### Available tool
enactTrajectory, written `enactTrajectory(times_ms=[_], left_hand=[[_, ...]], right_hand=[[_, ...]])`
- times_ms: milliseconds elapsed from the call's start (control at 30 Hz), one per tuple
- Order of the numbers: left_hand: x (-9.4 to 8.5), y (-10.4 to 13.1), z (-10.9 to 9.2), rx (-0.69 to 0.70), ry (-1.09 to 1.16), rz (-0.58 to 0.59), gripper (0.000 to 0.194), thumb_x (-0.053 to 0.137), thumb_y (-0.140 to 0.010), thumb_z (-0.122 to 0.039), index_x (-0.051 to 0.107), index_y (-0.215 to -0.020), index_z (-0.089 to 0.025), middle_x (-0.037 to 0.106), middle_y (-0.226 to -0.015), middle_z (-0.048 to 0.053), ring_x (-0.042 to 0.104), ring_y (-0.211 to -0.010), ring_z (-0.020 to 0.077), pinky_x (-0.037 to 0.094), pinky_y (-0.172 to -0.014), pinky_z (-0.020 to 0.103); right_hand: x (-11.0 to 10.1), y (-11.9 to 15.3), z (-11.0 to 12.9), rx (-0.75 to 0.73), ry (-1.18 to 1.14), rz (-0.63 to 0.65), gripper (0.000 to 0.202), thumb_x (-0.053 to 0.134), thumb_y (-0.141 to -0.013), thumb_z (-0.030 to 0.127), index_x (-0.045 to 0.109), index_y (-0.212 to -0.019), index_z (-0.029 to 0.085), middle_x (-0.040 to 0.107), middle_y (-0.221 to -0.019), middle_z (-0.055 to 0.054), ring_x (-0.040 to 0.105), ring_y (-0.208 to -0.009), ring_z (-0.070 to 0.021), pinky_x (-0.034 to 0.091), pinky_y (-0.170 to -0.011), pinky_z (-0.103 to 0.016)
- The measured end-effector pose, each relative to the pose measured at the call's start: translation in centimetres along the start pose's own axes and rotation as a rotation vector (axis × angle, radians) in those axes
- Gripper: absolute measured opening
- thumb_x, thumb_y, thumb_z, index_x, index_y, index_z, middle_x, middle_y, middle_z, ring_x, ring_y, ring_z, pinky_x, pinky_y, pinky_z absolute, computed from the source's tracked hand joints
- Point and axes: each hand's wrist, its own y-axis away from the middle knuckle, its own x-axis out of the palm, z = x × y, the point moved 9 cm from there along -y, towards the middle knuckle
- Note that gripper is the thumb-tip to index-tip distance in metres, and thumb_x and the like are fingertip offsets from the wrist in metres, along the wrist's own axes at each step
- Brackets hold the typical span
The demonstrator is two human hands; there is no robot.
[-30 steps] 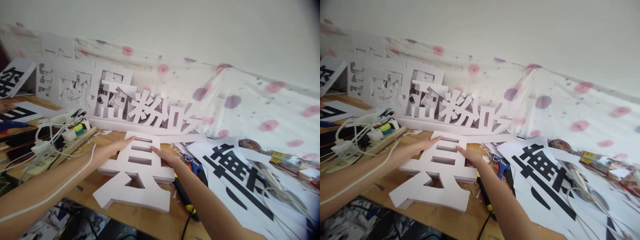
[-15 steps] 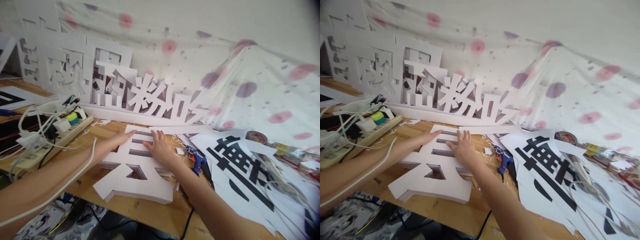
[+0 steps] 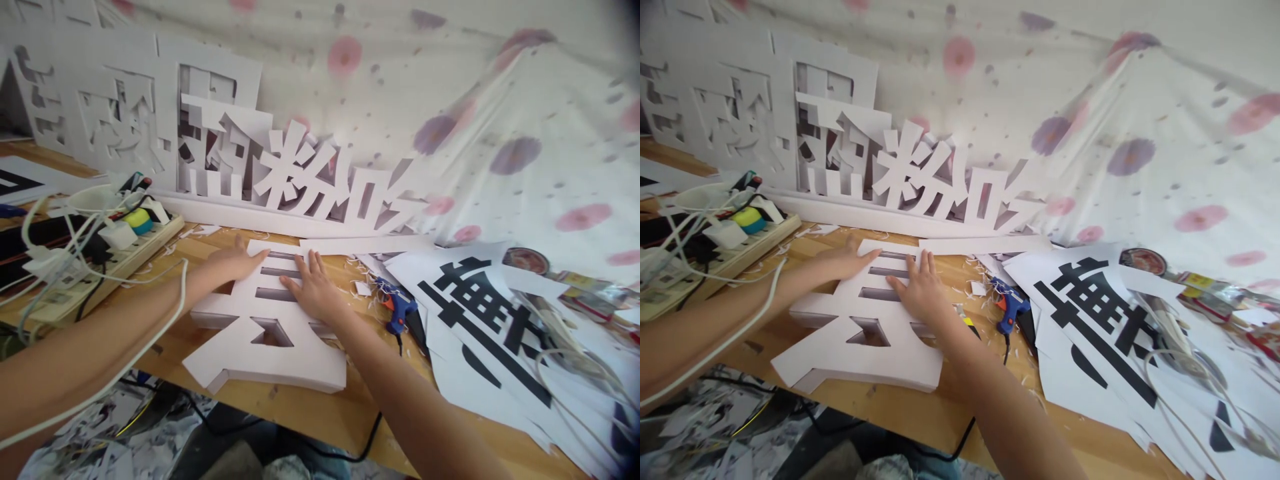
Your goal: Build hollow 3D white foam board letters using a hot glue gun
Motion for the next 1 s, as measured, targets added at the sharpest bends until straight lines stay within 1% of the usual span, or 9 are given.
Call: enactTrajectory(times_ms=[67, 167, 267, 400, 500, 633, 700, 867, 1000], left_hand=[[-0.4, 0.7, -0.9, 0.083, -0.047, -0.041, 0.097, 0.031, -0.081, -0.069, 0.013, -0.145, 0.002, 0.04, -0.137, 0.034, 0.036, -0.127, 0.0502, 0.031, -0.097, 0.063], [-0.7, 1.9, -3.3, 0.298, -0.092, -0.072, 0.076, 0.028, -0.09, -0.051, 0.004, -0.148, -0.008, 0.013, -0.155, 0.016, 0.007, -0.143, 0.0291, 0.012, -0.114, 0.044], [-0.1, 2.5, -4.7, 0.45, -0.112, -0.014, 0.069, 0.026, -0.092, -0.046, 0.007, -0.148, -0.01, 0.009, -0.156, 0.008, 0.004, -0.144, 0.0184, 0.008, -0.115, 0.032], [0.6, 2.2, -4.8, 0.499, -0.129, 0.066, 0.069, 0.022, -0.092, -0.05, 0.016, -0.147, -0.01, 0.015, -0.155, 0.01, 0.01, -0.143, 0.021, 0.013, -0.115, 0.036], [0.8, 2.0, -4.7, 0.515, -0.143, 0.073, 0.069, 0.022, -0.091, -0.05, 0.016, -0.147, -0.01, 0.015, -0.155, 0.01, 0.01, -0.143, 0.0215, 0.013, -0.114, 0.038], [0.7, 2.1, -5.0, 0.552, -0.173, 0.049, 0.068, 0.022, -0.091, -0.048, 0.015, -0.147, -0.009, 0.013, -0.155, 0.011, 0.006, -0.143, 0.0233, 0.0, -0.115, 0.044], [0.6, 2.4, -5.4, 0.579, -0.188, 0.034, 0.068, 0.026, -0.091, -0.046, 0.017, -0.147, -0.009, 0.01, -0.155, 0.01, 0.002, -0.144, 0.0222, -0.004, -0.114, 0.042], [1.3, 2.6, -5.7, 0.55, -0.195, 0.054, 0.068, 0.025, -0.09, -0.044, 0.02, -0.146, -0.006, 0.017, -0.154, 0.014, 0.013, -0.143, 0.0211, 0.012, -0.115, 0.036], [1.8, 2.6, -5.5, 0.516, -0.184, 0.025, 0.075, 0.023, -0.089, -0.051, 0.014, -0.146, -0.003, 0.015, -0.154, 0.016, 0.011, -0.143, 0.0217, 0.009, -0.115, 0.035]], right_hand=[[0.1, 0.0, 0.0, 0.0, -0.004, 0.008, 0.074, 0.03, -0.091, 0.061, 0.024, -0.147, 0.012, 0.015, -0.154, -0.016, 0.0, -0.142, -0.0327, 0.018, -0.111, -0.054], [0.0, 0.1, 0.1, -0.011, -0.013, -0.003, 0.073, 0.03, -0.091, 0.061, 0.025, -0.146, 0.014, 0.016, -0.154, -0.015, 0.001, -0.142, -0.0325, 0.018, -0.111, -0.054], [-0.4, 0.2, 0.3, -0.022, -0.018, -0.021, 0.073, 0.031, -0.091, 0.06, 0.026, -0.146, 0.012, 0.015, -0.154, -0.016, 0.001, -0.142, -0.0317, 0.018, -0.112, -0.052], [-0.5, 0.3, 0.4, -0.022, -0.012, -0.022, 0.075, 0.033, -0.092, 0.058, 0.026, -0.146, 0.007, 0.013, -0.154, -0.021, 0.001, -0.142, -0.0322, 0.017, -0.113, -0.047], [-0.3, 0.2, 0.3, -0.029, -0.005, -0.022, 0.074, 0.034, -0.091, 0.058, 0.026, -0.146, 0.009, 0.014, -0.154, -0.019, 0.001, -0.142, -0.0326, 0.018, -0.112, -0.049], [-0.2, 0.1, 0.2, -0.045, 0.003, -0.054, 0.074, 0.035, -0.091, 0.059, 0.027, -0.145, 0.01, 0.015, -0.153, -0.02, 0.004, -0.142, -0.034, 0.018, -0.112, -0.049], [-0.2, 0.1, 0.2, -0.05, 0.005, -0.06, 0.074, 0.034, -0.091, 0.059, 0.028, -0.145, 0.009, 0.015, -0.153, -0.02, 0.004, -0.142, -0.0342, 0.018, -0.112, -0.047], [-0.1, 0.0, 0.2, -0.037, 0.012, -0.033, 0.076, 0.029, -0.091, 0.062, 0.027, -0.146, 0.01, 0.017, -0.154, -0.018, 0.003, -0.142, -0.0322, 0.018, -0.112, -0.048], [-0.2, 0.0, 0.3, -0.037, 0.035, -0.038, 0.075, 0.03, -0.09, 0.061, 0.028, -0.145, 0.01, 0.016, -0.154, -0.019, 0.004, -0.142, -0.0326, 0.017, -0.112, -0.048]])
